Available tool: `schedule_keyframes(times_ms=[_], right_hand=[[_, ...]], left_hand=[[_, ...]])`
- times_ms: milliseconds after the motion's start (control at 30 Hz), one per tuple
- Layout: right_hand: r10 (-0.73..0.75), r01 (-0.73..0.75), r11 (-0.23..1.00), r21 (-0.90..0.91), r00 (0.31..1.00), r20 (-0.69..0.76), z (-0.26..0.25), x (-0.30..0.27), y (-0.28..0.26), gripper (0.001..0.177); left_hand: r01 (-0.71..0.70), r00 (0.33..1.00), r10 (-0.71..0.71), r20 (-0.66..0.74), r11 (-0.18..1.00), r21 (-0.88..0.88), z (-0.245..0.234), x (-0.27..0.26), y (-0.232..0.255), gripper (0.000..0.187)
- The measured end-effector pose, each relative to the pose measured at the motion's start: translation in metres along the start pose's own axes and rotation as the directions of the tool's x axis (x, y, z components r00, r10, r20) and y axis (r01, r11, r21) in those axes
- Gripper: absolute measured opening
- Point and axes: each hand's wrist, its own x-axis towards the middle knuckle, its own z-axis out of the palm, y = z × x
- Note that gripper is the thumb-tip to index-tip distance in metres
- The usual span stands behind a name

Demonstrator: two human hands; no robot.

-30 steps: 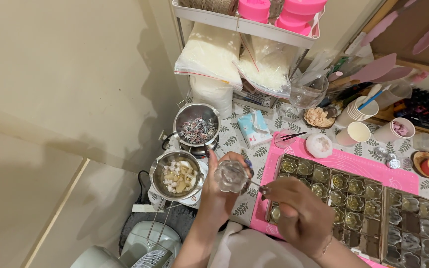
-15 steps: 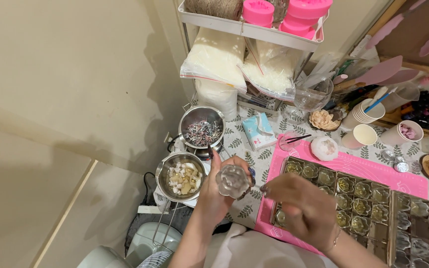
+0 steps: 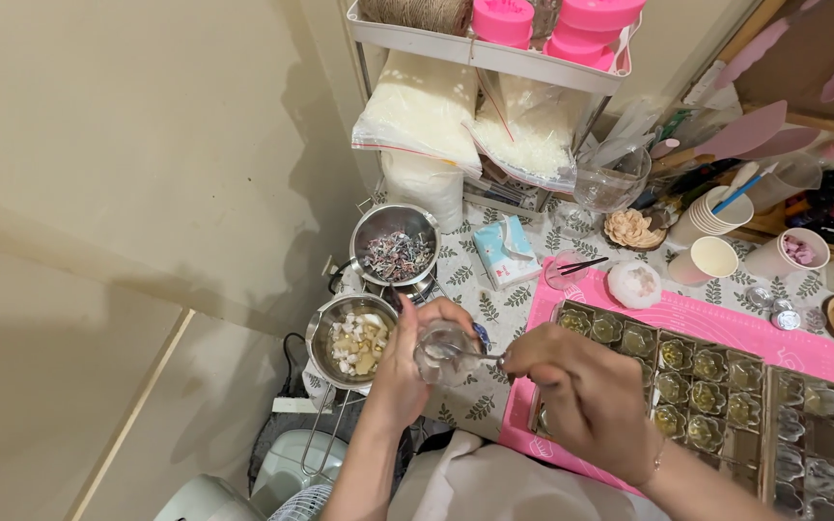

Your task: Preparing candle components by sorting and mixing decorative materials into small metal pots and stirring wax on a hot plate.

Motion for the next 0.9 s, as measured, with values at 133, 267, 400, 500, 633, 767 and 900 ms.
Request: schedule_keyframes(times_ms=[133,267,400,500,633,767,900], right_hand=[[0.135,-0.124,0.985,0.12,0.987,-0.087,0.015,0.003,0.002,0.034],[0.369,-0.287,0.838,0.464,0.925,-0.094,0.028,0.002,0.011,0.039],[0.499,-0.399,0.694,0.6,0.866,-0.002,0.033,0.003,0.018,0.04],[0.564,-0.43,0.615,0.661,0.826,0.012,0.038,0.002,0.025,0.04],[0.589,-0.449,0.589,0.672,0.808,0.024,0.041,0.003,0.028,0.042],[0.617,-0.458,0.548,0.7,0.787,0.031,0.044,0.004,0.032,0.04],[0.663,-0.506,0.517,0.69,0.747,0.052,0.043,0.009,0.03,0.04]], left_hand=[[-0.021,1.0,0.021,-0.006,1.0,0.004,-0.007,-0.001,-0.003,0.077],[0.025,0.999,-0.023,-0.04,0.997,0.069,-0.012,-0.001,-0.004,0.077],[0.086,0.994,-0.082,-0.074,0.995,0.058,-0.017,-0.002,-0.012,0.076],[0.12,0.988,-0.112,-0.102,0.99,0.073,-0.016,-0.001,-0.011,0.076],[0.131,0.987,-0.122,-0.103,0.988,0.081,-0.02,0.0,-0.018,0.076],[0.172,0.978,-0.163,-0.133,0.983,0.065,-0.021,0.0,-0.021,0.076],[0.163,0.98,-0.161,-0.117,0.987,0.008,-0.021,-0.001,-0.024,0.076]])
